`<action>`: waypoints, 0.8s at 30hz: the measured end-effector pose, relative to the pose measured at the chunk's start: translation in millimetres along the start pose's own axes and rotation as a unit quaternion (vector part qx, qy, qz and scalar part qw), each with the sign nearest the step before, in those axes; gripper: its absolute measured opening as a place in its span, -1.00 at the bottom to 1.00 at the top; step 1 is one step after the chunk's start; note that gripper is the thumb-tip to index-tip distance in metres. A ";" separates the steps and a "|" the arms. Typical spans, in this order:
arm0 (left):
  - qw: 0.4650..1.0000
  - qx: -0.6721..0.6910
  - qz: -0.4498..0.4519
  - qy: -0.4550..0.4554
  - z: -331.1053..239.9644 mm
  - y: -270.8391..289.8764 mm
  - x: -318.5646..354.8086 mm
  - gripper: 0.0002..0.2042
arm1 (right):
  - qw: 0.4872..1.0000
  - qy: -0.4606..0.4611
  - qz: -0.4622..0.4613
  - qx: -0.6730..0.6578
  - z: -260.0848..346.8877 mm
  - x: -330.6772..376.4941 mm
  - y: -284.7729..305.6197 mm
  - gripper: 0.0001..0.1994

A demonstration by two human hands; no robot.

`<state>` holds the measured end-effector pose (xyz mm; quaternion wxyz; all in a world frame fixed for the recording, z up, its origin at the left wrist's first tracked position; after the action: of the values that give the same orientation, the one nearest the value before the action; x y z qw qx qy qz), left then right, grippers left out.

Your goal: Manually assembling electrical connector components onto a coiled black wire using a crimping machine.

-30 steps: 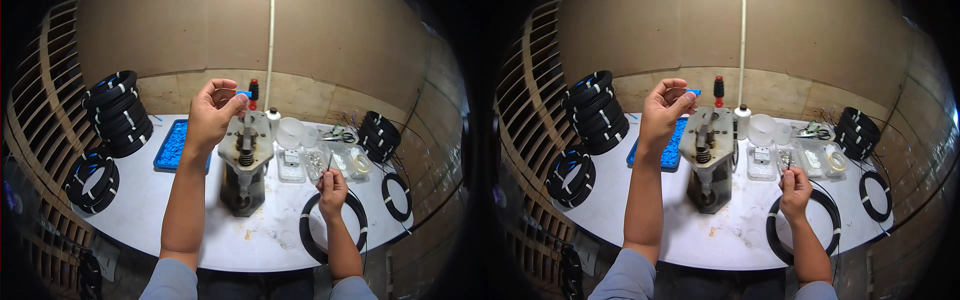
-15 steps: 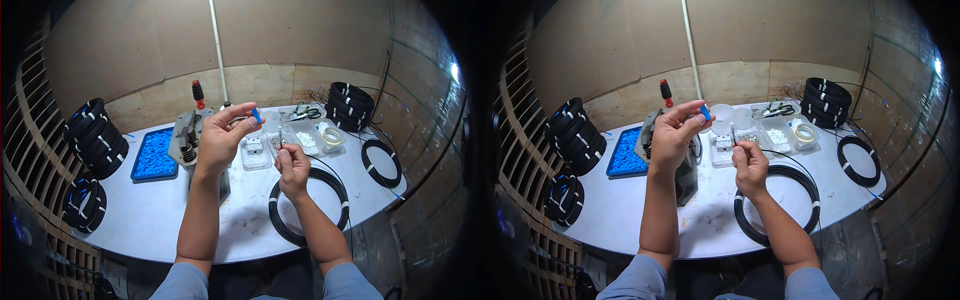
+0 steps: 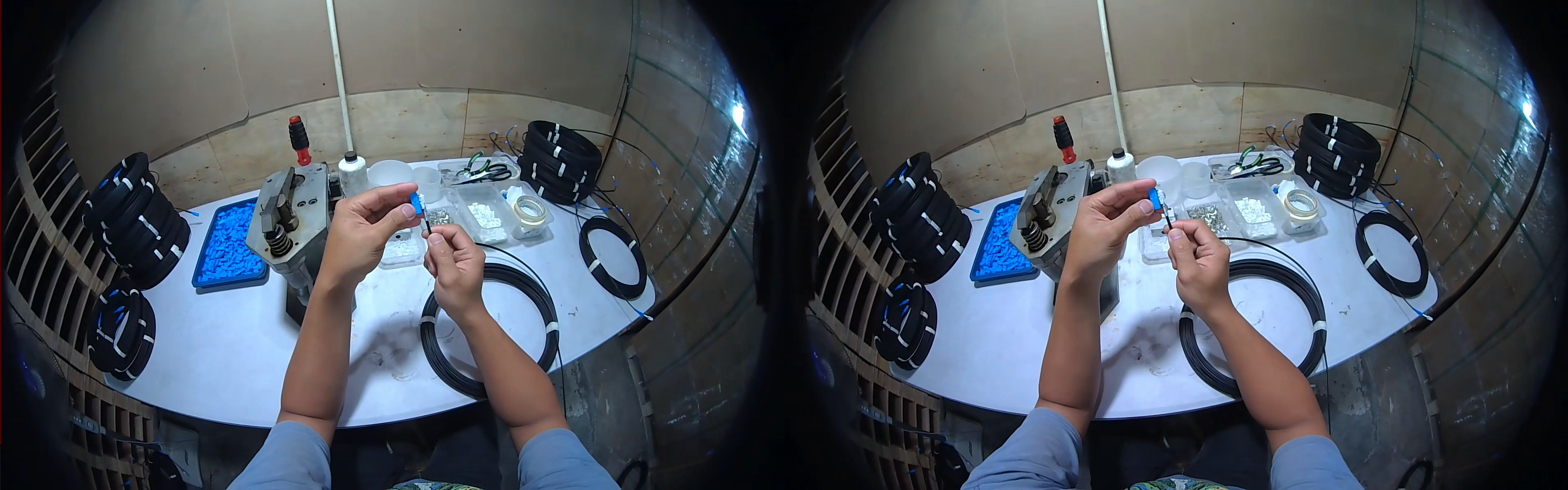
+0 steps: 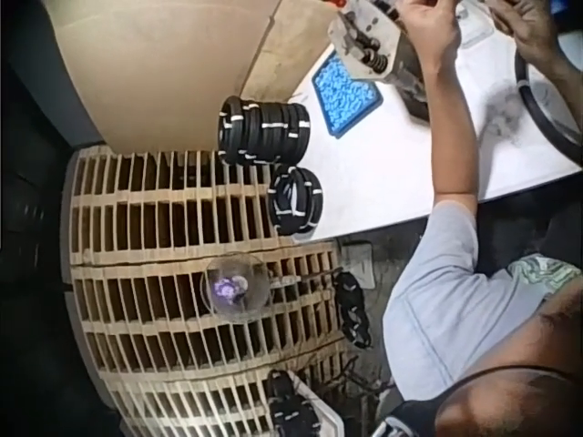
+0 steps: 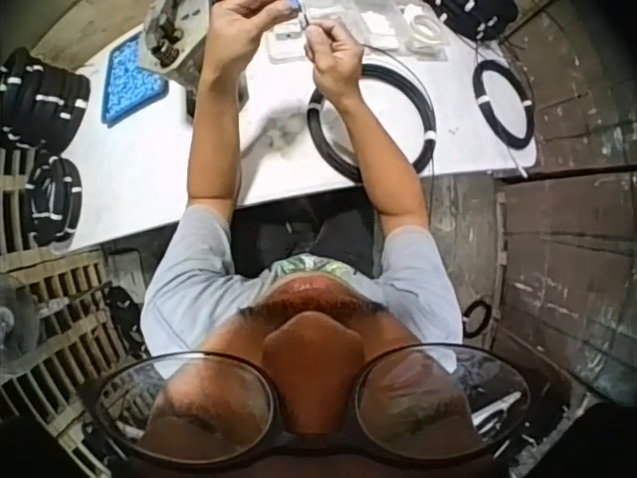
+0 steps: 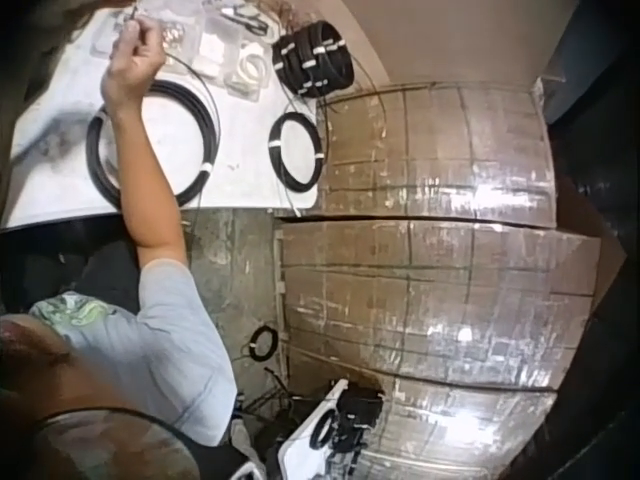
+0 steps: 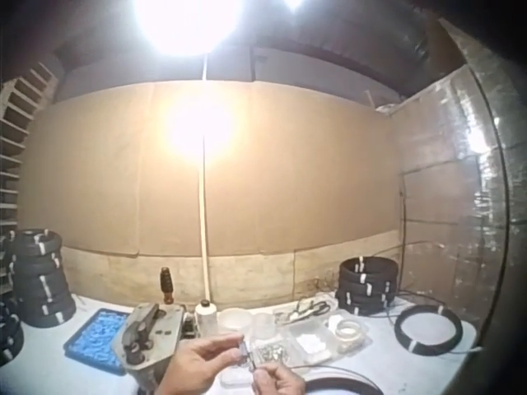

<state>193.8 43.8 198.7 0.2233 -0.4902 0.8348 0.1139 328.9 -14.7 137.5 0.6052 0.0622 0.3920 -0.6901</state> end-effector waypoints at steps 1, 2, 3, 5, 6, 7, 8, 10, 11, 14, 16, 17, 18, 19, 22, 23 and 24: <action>1.000 -0.005 0.006 -0.001 0.2 -0.9 -0.3 -0.70 | 1.000 -0.009 -0.001 -0.001 -0.2 0.3 1.0 -0.86; 1.000 -0.003 0.005 0.000 1.1 -0.8 -0.6 -0.70 | 1.000 -0.010 -0.001 0.001 0.4 0.3 1.4 -0.86; 1.000 -0.011 0.004 -0.006 1.6 0.9 0.3 -0.71 | 1.000 -0.012 -0.001 0.007 -0.1 0.8 0.3 -0.86; 1.000 -0.019 0.001 -0.010 1.4 2.3 0.9 -0.71 | 1.000 -0.016 0.000 0.013 -0.9 1.0 -1.5 -0.87; 1.000 -0.016 0.000 -0.007 0.6 1.2 0.9 -0.71 | 1.000 -0.015 -0.004 0.012 -0.9 0.8 -1.5 -0.87; 1.000 -0.012 -0.001 -0.005 1.0 1.1 0.7 -0.72 | 1.000 -0.013 -0.009 0.011 -1.2 0.8 -1.3 -0.87; 1.000 -0.010 -0.002 -0.004 2.6 2.1 0.3 -0.72 | 1.000 -0.015 -0.008 0.013 -1.9 1.0 -1.1 -0.87; 1.000 -0.017 0.001 -0.003 5.7 1.6 -1.9 -0.72 | 0.999 -0.010 -0.014 0.034 -0.8 0.5 1.7 -0.87; 1.000 -0.015 0.000 -0.003 6.8 1.8 -2.2 -0.72 | 0.999 -0.011 -0.013 0.036 -1.5 0.8 2.1 -0.87; 0.999 -0.036 0.002 -0.008 8.5 1.9 -4.8 -0.73 | 0.999 -0.007 -0.017 0.042 -3.6 0.5 3.7 -0.88; 0.999 -0.033 0.005 0.010 9.1 2.9 -4.6 -0.72 | 0.999 -0.010 -0.025 0.044 -5.8 0.2 3.5 -0.89; 0.999 -0.034 0.005 0.012 9.6 3.3 -5.0 -0.72 | 0.999 -0.012 -0.026 0.043 -6.2 -0.1 3.9 -0.89; 0.999 -0.037 0.004 0.015 9.9 4.0 -5.3 -0.72 | 0.999 -0.009 -0.022 0.045 -6.0 -0.4 3.6 -0.89; 0.999 -0.040 0.003 0.017 10.5 4.9 -5.2 -0.71 | 0.999 -0.005 -0.018 0.048 -6.1 -0.4 3.3 -0.89; 0.999 -0.027 0.011 0.019 14.5 4.5 -6.4 -0.70 | 0.999 -0.013 -0.018 0.048 -7.0 -0.5 5.5 -0.90; 0.999 -0.027 0.013 0.020 15.7 4.2 -6.8 -0.70 | 0.999 -0.012 -0.020 0.048 -7.0 -0.4 6.0 -0.90; 0.999 -0.024 0.011 0.021 15.9 4.8 -6.8 -0.70 | 0.998 -0.009 -0.017 0.058 -6.8 -0.3 5.2 -0.90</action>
<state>196.7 57.9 188.0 0.1928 -0.4882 0.8418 0.1258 330.9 -10.0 130.6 0.5923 0.0844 0.3472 -0.7222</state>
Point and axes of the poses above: each hand's wrist, its own x-axis away from the middle knuckle, its own y-axis out of the back of the hand, z = x × y, the point moved 4 cm from there along -x, towards the middle knuckle, and after that the axes turned 11 degrees about -x, right-handed, at the moved point
